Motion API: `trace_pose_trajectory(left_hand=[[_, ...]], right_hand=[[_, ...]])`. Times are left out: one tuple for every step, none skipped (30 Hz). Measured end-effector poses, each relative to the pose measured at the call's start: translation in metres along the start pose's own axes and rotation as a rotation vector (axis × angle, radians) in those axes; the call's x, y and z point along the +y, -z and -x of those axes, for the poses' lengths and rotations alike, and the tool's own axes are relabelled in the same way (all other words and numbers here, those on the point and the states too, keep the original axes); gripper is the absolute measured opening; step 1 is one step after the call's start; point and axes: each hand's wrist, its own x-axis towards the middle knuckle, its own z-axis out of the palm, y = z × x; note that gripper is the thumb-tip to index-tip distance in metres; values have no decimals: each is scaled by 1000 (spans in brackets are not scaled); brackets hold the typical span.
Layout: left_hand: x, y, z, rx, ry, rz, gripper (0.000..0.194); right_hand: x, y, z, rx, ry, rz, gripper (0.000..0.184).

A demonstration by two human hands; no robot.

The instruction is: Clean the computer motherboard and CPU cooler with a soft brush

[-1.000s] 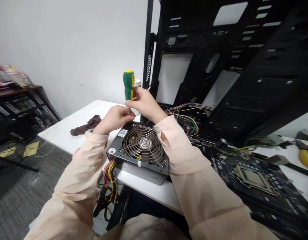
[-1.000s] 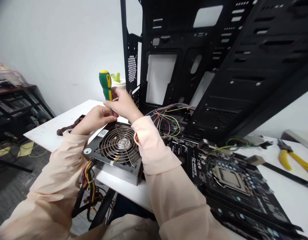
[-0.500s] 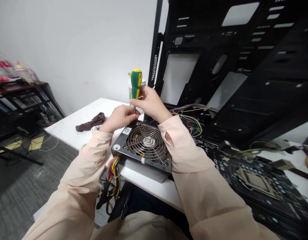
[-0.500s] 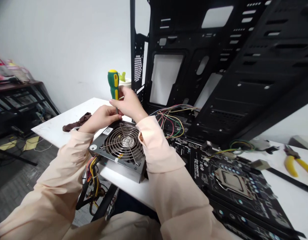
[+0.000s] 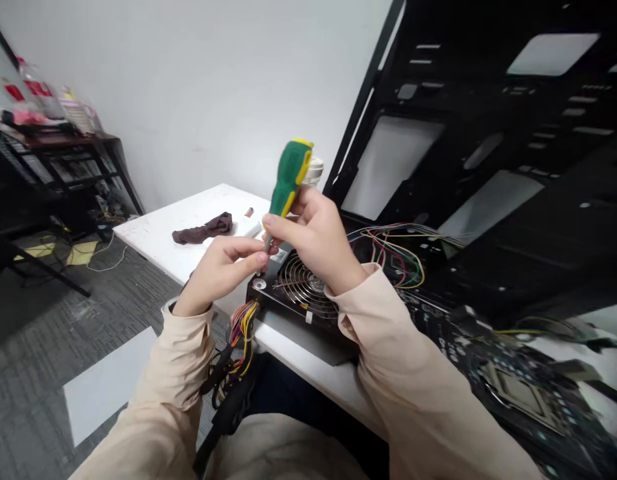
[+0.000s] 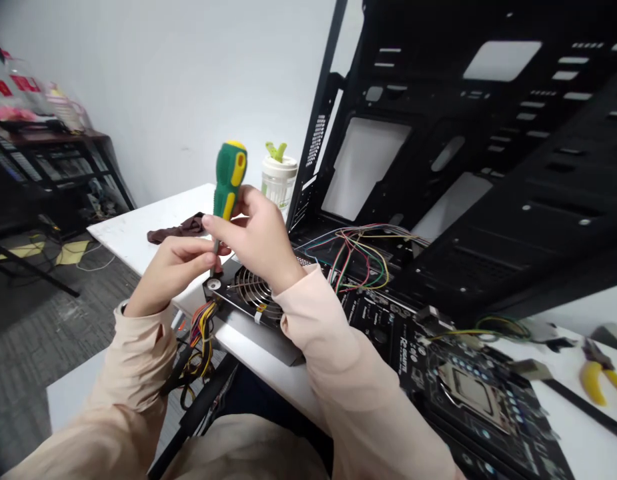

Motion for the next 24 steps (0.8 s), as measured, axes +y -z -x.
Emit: trace_pose_trajectory(left_hand=[[-1,-1,3,22,5,0,39],[-2,-2,5,37,10,-1,40],[-3,-2,6,45,14,-1,41],[-3,-3,7,47,17,0,41],[-4,-4,7,44,21,3,42],[-4,-5,8,43,23,9,43],[-4,-5,8,42,24,17,43],[-5,-6,8,43,25,26,43],[-5,-6,9,46,24,36,43],[-6,-6,9,47,22,44,42],[-7,-6,9,46,19,52,42],[-7,-6,9,43,15,59,41],[-8,-6,9,39,13,65,41],[-8,-6,9,35,11,70,40],[-9,-6,9,33,11,74,40],[-9,-6,9,32,11,77,41],[-9,-6,9,34,13,78,41],[-9,-6,9,36,14,78,42],[-9,-7,9,38,16,77,43],[-8,-7,9,39,17,77,44],[-8,-7,9,39,18,78,45],[-8,-7,9,39,19,79,45],[-8,-7,9,41,18,79,45],[-8,-8,9,46,16,80,44]], right_hand=[[1,-2,2,3,5,-2,32],[2,-2,4,8,12,-2,32],[2,-3,4,13,17,1,32],[2,-3,5,18,19,5,31],[3,-3,5,22,17,8,30],[3,-3,5,21,11,11,29],[3,-3,5,16,2,12,29],[3,-3,5,10,-6,11,28],[3,-3,5,3,-13,9,28],[3,-3,5,-3,-17,7,27],[3,-4,5,-8,-18,4,27],[3,-4,5,-13,-18,3,27],[3,-3,5,-17,-17,3,28],[4,-3,5,-23,-17,4,28],[4,-3,5,-29,-19,7,29],[4,-3,5,-33,-20,11,30],[4,-3,5,-37,-20,15,31],[4,-2,6,-38,-20,20,32],[4,-2,6,-40,-19,23,32],[4,-2,6,-39,-17,23,32],[4,-2,6,-41,-14,22,31],[4,-1,6,-44,-11,20,30],[4,-1,6,-49,-5,18,28],[4,0,6,-54,3,17,27]])
